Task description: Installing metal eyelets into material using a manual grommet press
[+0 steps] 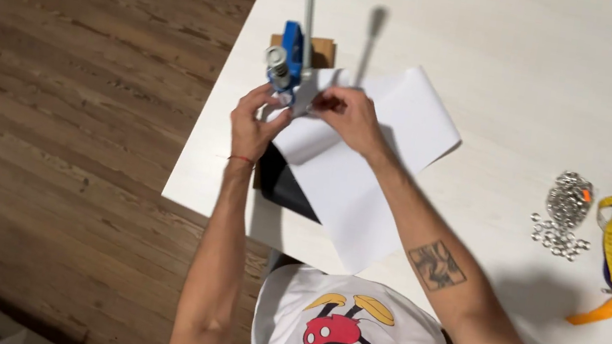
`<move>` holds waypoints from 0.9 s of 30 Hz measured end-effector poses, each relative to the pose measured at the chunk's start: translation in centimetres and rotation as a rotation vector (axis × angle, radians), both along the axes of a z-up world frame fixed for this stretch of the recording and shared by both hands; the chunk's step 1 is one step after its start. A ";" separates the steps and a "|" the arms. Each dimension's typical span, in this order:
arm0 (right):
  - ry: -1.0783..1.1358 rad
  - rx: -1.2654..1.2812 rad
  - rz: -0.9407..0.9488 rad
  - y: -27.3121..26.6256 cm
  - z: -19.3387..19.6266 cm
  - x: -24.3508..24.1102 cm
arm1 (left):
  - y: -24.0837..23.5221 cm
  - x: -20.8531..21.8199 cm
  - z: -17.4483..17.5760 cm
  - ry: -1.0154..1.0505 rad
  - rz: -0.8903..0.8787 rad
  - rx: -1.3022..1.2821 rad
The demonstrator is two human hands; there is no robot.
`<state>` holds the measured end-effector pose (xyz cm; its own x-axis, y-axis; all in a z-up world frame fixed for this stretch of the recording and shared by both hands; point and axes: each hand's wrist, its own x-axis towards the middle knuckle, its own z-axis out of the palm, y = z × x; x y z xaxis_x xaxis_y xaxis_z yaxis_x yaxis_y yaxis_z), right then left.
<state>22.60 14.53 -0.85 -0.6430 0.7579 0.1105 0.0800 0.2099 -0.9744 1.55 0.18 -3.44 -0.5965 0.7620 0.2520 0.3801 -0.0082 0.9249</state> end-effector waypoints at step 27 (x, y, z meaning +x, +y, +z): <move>0.024 0.243 -0.041 -0.4 -2.3 -5.0 | 0.3 1.1 -0.2 0.194 0.057 0.079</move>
<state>17.58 14.10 -3.11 -0.6075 0.7323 0.3076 0.0703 0.4354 -0.8975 2.61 0.46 -3.69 -0.5726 0.7020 0.4234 0.5526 -0.0510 0.8319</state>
